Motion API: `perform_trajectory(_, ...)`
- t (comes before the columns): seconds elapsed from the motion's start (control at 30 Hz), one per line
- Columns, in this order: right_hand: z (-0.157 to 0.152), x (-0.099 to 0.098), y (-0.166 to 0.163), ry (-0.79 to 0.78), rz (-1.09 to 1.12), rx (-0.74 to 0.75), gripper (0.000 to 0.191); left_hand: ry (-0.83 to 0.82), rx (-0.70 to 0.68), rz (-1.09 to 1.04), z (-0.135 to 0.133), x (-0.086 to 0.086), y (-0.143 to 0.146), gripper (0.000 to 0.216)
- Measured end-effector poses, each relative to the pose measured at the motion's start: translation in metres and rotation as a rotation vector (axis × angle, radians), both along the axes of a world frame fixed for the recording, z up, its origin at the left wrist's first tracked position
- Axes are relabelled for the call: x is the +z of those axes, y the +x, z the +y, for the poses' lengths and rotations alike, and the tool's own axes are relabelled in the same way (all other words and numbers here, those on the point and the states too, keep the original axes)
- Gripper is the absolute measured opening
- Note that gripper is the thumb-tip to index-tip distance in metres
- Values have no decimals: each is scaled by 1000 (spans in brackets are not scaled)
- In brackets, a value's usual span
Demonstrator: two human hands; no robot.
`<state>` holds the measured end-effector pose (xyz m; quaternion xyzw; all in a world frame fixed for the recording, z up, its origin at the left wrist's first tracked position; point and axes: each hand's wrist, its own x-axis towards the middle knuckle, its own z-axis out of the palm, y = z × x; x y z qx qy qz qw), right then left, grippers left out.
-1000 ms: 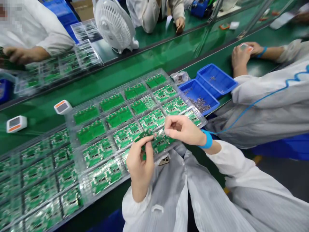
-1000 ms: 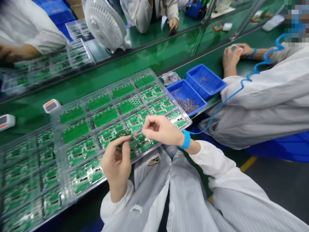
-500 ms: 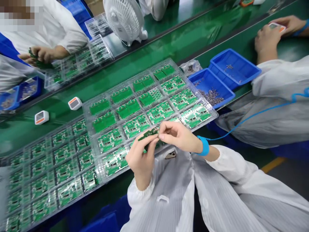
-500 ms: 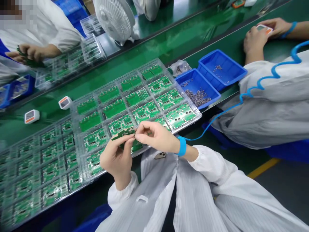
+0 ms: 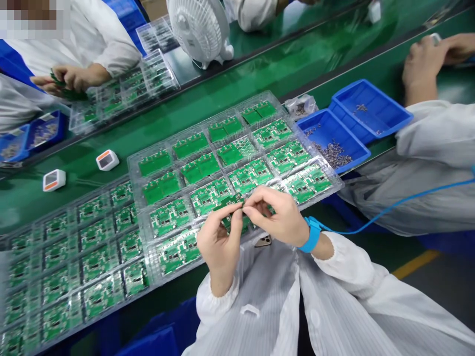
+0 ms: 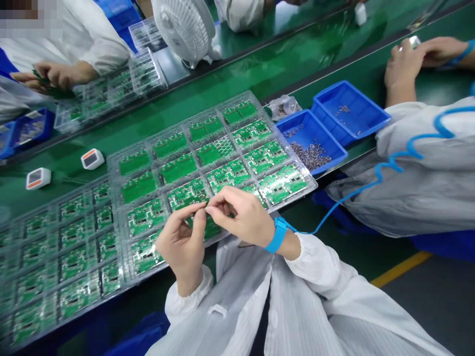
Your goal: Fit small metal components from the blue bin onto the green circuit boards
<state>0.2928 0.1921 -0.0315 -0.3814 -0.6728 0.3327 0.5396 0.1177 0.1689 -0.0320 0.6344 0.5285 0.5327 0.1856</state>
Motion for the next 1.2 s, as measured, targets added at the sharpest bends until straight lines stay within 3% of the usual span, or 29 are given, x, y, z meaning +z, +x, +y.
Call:
perform_trajectory(0.2,4,5,1,-150,66,-62,19,-71,17,27,-2,0,2,15)
perform_trajectory(0.4,9,6,3,-192,15,-78,18,-28,48,48,-2,4,6,57)
perform_trajectory(0.57,9,6,2,-189,-23,-91,17,-20,31,72,-2,7,9,41)
perform_trajectory(0.93,10,4,3,-210,-115,-93,17,-61,-55,21,-7,3,13,48)
perform_trajectory(1.2,10,2,0,-127,-128,-96,18,-40,-67,31,-8,8,18,47)
